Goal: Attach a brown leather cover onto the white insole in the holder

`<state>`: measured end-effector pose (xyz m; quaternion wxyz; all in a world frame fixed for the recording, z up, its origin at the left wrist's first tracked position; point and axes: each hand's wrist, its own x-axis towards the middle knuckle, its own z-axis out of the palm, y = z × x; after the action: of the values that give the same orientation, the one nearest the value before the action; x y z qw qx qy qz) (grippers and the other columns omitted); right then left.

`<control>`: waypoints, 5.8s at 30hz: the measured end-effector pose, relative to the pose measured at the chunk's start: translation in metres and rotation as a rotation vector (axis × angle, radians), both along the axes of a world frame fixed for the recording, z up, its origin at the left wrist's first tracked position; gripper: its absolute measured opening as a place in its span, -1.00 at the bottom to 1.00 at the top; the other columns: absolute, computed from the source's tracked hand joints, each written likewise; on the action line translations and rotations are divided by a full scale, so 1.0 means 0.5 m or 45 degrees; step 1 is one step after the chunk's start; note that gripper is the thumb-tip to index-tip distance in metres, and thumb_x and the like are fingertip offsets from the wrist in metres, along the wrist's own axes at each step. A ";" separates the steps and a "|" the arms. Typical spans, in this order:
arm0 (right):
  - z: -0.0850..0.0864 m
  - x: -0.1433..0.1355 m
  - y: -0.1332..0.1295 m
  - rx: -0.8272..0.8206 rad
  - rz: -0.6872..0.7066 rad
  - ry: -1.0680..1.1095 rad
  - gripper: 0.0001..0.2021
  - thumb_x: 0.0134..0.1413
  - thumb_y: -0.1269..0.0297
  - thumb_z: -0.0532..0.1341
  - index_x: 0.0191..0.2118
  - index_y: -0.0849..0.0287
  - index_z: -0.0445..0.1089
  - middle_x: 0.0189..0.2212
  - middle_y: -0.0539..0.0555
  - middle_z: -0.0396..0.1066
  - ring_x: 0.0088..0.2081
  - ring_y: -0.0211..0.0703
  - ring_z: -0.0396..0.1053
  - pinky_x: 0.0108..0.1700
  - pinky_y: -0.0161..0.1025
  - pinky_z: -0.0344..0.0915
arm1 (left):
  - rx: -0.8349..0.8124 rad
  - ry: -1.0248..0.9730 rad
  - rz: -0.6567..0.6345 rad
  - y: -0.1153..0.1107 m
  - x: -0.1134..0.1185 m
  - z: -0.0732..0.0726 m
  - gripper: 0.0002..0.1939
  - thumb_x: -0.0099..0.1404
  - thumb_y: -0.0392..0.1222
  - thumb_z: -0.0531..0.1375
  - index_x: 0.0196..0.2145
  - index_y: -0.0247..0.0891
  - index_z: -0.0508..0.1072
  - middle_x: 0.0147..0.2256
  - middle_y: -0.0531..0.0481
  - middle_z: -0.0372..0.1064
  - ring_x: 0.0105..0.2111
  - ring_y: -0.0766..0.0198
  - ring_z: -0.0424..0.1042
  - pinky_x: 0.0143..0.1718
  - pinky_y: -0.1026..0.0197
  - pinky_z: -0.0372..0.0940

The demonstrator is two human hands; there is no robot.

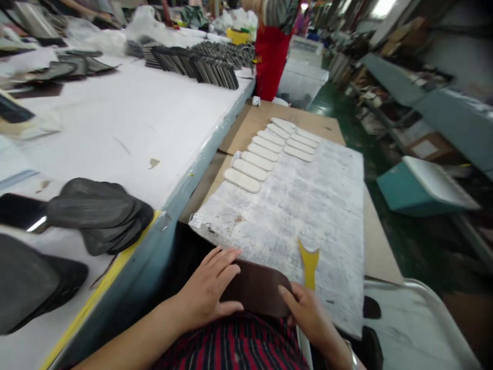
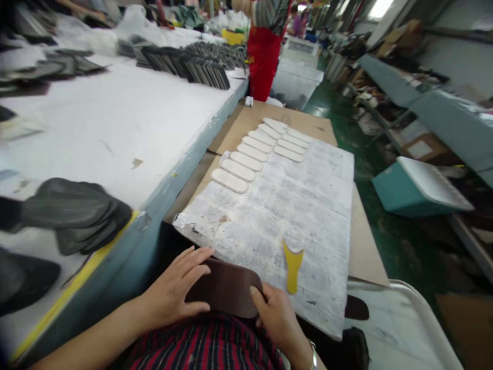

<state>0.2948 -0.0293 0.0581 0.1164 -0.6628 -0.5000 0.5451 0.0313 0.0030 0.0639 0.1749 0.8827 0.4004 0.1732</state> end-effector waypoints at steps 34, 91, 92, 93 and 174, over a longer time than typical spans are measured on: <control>-0.006 0.018 -0.027 -0.237 -0.148 0.238 -0.65 0.15 0.03 0.05 -0.51 0.18 0.20 -0.65 -0.06 0.32 -0.65 -0.38 0.29 -0.62 -0.45 0.11 | 0.052 0.317 -0.111 0.006 0.012 -0.003 -0.39 -0.09 -0.02 0.41 -0.12 -0.25 0.30 0.13 -0.21 0.24 0.10 -0.02 0.26 0.18 -0.16 -0.01; -0.015 0.017 -0.026 -0.113 -0.175 0.266 -0.69 0.16 0.13 0.06 -0.51 0.19 0.26 -0.68 -0.07 0.31 -0.70 -0.41 0.21 -0.65 -0.44 0.09 | 0.008 0.204 -0.264 0.009 0.138 -0.007 -0.51 0.10 -0.08 0.32 -0.02 -0.24 0.36 0.10 -0.21 0.27 0.08 -0.04 0.27 0.15 -0.23 0.07; -0.015 0.017 -0.023 -0.125 -0.185 0.295 -0.70 0.16 0.14 0.06 -0.52 0.20 0.25 -0.68 -0.07 0.30 -0.70 -0.42 0.21 -0.66 -0.45 0.07 | -0.006 0.226 -0.266 0.009 0.137 -0.007 -0.48 0.11 -0.09 0.32 0.02 -0.22 0.35 0.11 -0.21 0.26 0.09 -0.04 0.26 0.16 -0.24 0.05; -0.018 0.019 -0.021 -0.143 -0.204 0.330 -0.70 0.16 0.14 0.06 -0.51 0.20 0.25 -0.69 -0.07 0.30 -0.71 -0.42 0.21 -0.67 -0.45 0.06 | -0.019 0.248 -0.267 0.008 0.137 -0.007 -0.47 0.11 -0.09 0.32 0.04 -0.19 0.36 0.12 -0.21 0.24 0.10 -0.05 0.25 0.17 -0.24 0.04; -0.061 -0.061 -0.020 1.550 0.883 -0.638 -0.61 0.23 0.21 0.06 0.15 0.14 0.24 0.18 0.03 0.23 0.22 -0.07 0.09 0.24 -0.04 0.13 | -0.939 -1.040 1.004 -0.116 -0.021 -0.112 -0.29 0.23 0.05 0.19 0.22 -0.32 0.09 0.19 -0.18 0.13 0.19 0.10 0.14 0.25 0.08 0.00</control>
<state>0.2641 -0.0394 0.0276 0.1667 -0.3897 -0.9057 0.0097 0.0206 -0.0551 0.0081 0.5255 0.4168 0.6273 0.3958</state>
